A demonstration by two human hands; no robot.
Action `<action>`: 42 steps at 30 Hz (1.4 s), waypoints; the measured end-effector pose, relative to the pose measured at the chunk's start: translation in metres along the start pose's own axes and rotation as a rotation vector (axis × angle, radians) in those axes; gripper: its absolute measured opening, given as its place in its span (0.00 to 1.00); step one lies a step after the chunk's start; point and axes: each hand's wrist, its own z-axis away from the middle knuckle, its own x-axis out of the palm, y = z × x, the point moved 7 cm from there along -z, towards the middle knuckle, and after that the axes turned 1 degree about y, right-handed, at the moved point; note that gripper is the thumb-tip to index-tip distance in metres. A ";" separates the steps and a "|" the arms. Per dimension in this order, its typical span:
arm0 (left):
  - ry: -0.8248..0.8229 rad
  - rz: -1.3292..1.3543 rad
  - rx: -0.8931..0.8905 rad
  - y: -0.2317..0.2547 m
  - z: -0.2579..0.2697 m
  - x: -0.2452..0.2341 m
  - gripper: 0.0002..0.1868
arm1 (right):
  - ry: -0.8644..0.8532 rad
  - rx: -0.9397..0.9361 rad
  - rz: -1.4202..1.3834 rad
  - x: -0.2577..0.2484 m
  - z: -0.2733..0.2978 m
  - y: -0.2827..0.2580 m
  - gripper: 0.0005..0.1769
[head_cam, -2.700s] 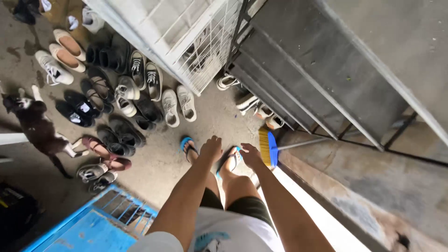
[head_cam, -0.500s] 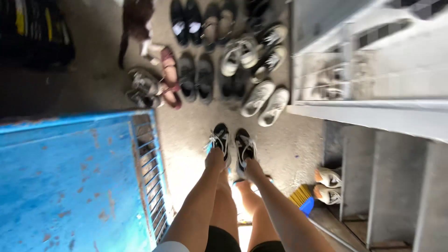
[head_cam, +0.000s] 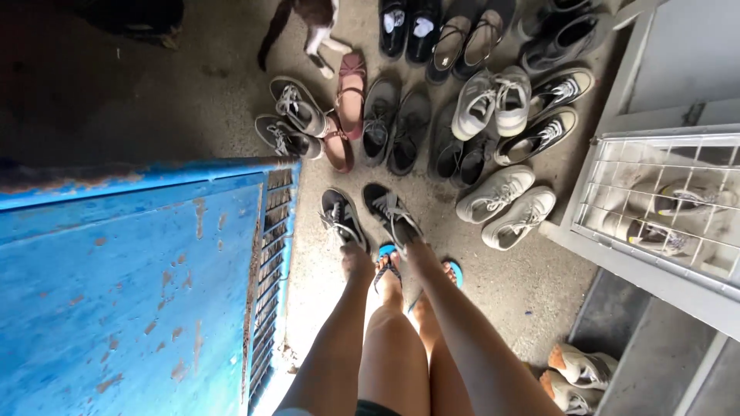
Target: Organizing shoes on a rack and cleaning the rack with a small broom.
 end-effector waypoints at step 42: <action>-0.642 -1.254 1.524 0.235 0.602 0.225 0.37 | 0.842 1.178 -1.338 0.158 0.601 0.229 0.38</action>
